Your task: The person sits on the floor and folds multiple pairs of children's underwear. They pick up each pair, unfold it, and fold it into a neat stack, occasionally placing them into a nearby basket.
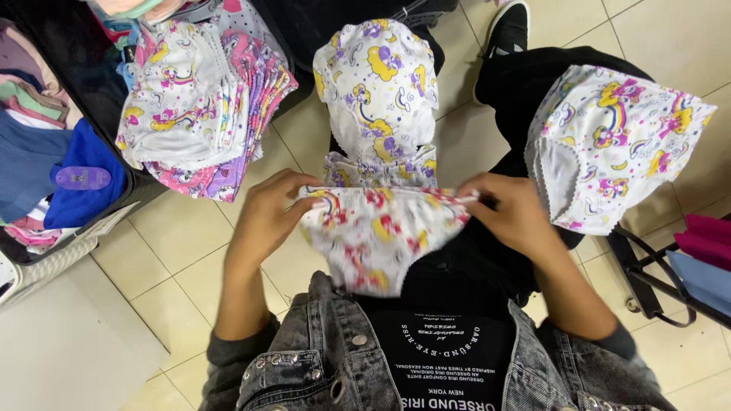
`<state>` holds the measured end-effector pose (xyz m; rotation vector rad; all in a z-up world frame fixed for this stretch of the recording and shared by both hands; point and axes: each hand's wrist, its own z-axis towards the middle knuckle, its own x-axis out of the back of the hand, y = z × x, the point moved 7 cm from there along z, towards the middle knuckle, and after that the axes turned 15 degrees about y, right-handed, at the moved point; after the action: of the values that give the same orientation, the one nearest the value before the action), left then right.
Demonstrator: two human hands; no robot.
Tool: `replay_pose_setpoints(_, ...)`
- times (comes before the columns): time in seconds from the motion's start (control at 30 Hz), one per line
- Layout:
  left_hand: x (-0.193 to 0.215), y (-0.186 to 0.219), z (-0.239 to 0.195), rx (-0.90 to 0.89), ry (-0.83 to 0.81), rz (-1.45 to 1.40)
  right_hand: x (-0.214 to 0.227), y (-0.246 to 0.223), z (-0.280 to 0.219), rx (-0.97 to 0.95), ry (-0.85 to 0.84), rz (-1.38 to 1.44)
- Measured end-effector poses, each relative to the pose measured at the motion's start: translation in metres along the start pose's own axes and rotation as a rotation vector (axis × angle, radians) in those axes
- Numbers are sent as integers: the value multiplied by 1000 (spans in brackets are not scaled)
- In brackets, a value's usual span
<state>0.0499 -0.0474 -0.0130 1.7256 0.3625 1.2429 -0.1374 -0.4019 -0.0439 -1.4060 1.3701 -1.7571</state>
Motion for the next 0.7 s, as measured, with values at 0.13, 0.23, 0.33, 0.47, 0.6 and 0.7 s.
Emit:
replay_pose_setpoints(0.13,-23,-35,22,66,-107,202,-25,4,26,-49,-41,-153)
replay_pose_setpoints(0.23,-18,-22,48,35,-169,198,-24,-10,46,-46,-121,-215)
replay_pose_setpoints(0.33,-17,10,64,-19,-423,264,-29,-16,52,-131,-373,-281)
replay_pose_setpoints(0.47,-31,41,43,90,-848,232,-42,-21,30,-75,-741,-244)
replay_pose_setpoints(0.6,-42,23,34,39,-755,236,-33,-35,34,-62,-540,-335)
replay_pose_setpoints(0.7,-53,18,38,-220,-353,306,-44,0,26,317,-147,-535)
